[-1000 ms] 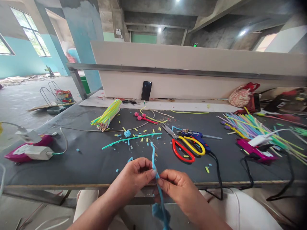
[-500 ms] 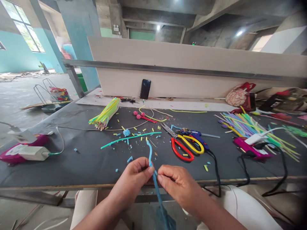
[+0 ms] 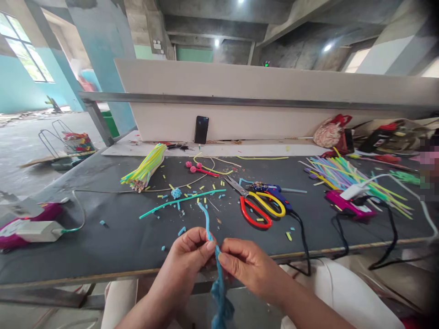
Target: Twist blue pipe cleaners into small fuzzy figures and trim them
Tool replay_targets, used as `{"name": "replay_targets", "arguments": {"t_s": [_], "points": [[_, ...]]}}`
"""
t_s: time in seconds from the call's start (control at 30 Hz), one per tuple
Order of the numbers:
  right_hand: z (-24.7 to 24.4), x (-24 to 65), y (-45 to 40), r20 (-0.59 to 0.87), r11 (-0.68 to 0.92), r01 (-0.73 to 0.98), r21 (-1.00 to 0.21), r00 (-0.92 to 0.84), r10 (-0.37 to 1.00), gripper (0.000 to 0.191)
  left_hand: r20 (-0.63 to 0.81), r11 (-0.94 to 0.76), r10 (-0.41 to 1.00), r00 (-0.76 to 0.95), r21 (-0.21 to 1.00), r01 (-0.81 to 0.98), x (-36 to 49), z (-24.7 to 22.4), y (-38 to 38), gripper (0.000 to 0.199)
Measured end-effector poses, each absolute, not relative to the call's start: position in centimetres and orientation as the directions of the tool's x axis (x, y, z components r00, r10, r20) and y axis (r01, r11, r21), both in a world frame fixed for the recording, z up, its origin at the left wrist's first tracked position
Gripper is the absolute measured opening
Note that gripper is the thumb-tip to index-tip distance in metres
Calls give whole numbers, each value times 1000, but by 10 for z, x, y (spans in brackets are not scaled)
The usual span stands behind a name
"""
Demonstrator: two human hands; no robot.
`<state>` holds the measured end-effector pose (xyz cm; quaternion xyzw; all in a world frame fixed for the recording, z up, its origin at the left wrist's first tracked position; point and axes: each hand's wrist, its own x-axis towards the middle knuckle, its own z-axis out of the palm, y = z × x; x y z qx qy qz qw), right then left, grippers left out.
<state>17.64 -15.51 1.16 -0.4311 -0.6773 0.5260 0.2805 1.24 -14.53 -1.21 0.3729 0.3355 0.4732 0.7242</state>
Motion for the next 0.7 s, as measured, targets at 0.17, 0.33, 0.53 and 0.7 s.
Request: {"name": "replay_targets", "arguments": {"t_s": [0.17, 0.33, 0.53, 0.7], "points": [[20, 173, -155, -61, 139, 383, -913, -466, 883, 29, -165, 289, 918, 361, 902, -322, 8, -9, -141, 25], [27, 176, -150, -47, 242, 480, -843, -514, 856, 27, -188, 294, 899, 395, 928, -228, 4, -4, -137, 29], [18, 235, -97, 195, 141, 924, -356, -74, 978, 23, -141, 193, 969, 203, 943, -270, -9, -5, -133, 24], [6, 273, -53, 55, -8, 938, -347, 28, 998, 54, -117, 162, 982, 151, 928, -336, -20, -5, -127, 20]]}}
